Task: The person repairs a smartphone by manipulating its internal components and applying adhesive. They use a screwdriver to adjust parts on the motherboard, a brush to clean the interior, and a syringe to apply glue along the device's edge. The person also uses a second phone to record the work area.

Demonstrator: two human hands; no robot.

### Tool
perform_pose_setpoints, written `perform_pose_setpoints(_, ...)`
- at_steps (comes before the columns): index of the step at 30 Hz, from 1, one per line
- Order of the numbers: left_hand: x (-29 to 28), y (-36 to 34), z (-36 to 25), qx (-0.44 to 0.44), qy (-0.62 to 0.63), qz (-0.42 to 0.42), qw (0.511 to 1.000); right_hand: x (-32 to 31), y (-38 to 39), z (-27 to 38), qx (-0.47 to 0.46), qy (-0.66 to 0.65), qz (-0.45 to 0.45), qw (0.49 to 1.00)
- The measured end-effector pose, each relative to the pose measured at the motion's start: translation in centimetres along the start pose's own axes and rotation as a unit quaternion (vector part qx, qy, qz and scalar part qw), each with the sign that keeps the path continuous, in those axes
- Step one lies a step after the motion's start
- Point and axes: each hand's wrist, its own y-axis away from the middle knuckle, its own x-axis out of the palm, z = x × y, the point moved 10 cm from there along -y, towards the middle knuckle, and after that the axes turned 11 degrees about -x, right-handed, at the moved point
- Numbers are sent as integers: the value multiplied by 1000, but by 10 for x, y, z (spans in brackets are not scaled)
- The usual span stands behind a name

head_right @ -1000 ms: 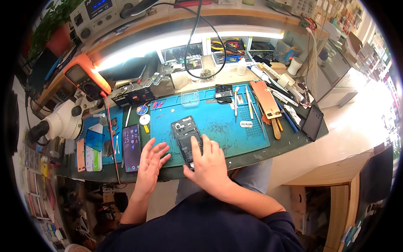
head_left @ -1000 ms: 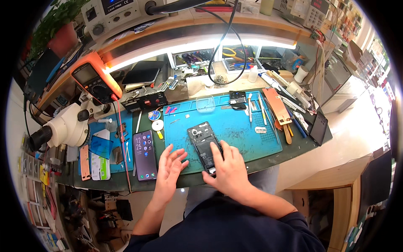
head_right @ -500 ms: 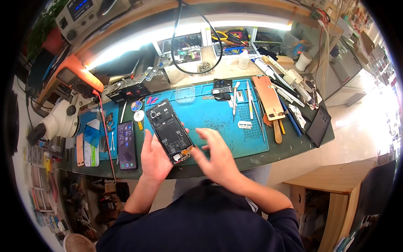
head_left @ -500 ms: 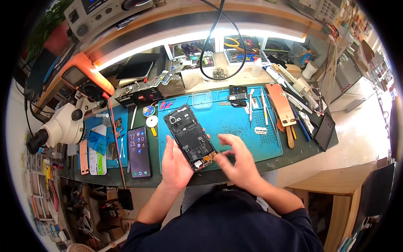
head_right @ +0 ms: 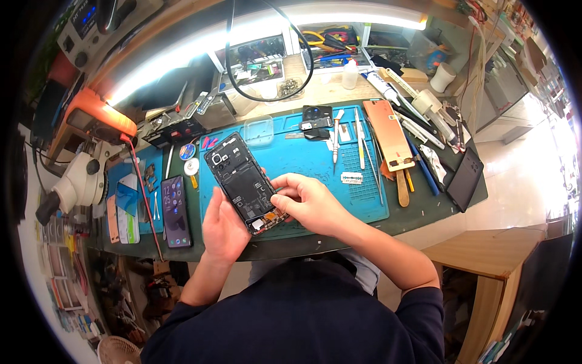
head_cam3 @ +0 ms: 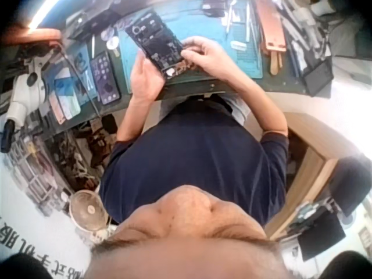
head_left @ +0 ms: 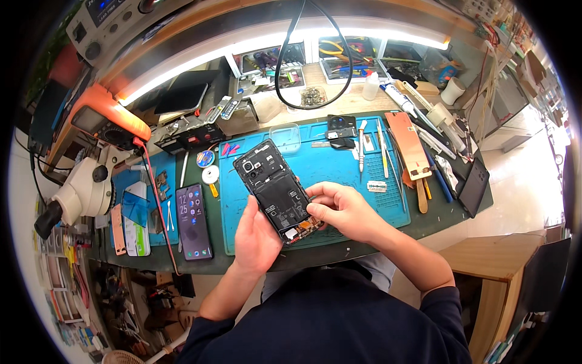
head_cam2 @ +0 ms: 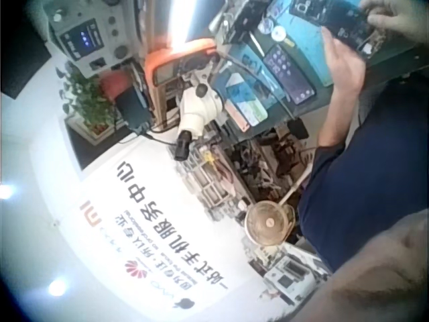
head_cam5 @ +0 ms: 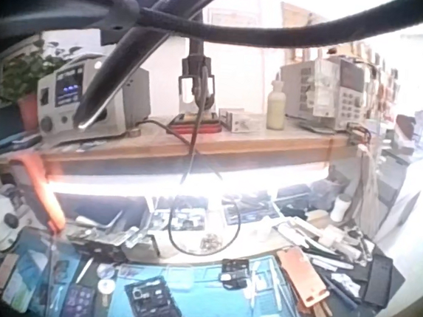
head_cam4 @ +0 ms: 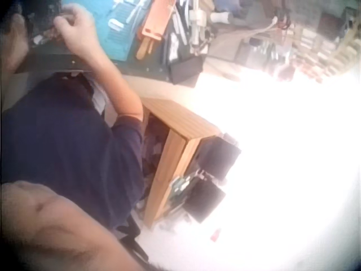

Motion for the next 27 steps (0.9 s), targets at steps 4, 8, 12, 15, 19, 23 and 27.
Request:
perform_pose_setpoints(4,-3,-1,-10,23,23,24,999,10,-7,-1,8,-43,12,999)
perform_pose_setpoints(8,-7,2,-14,32,60,42,997,16,-12,-5,24,-57,13,998)
perform_pose_setpoints(12,-19,6,-15,43,-37,-21,998,24,-20,-7,32,-33,25,999)
perform_pose_setpoints(15,-23,7,-15,42,-1,-7,999,24,-22,-2,4,31,35,999)
perform_pose_setpoints(19,-24,10,-17,37,-11,7,999,30,-24,2,-1,46,52,998)
perform_pose_setpoints(23,-25,10,-13,19,4,-1,1000,28,-24,-9,2,44,44,998)
perform_pose_setpoints(27,-25,10,-10,29,53,-8,998,36,-15,32,-111,263,7,958)
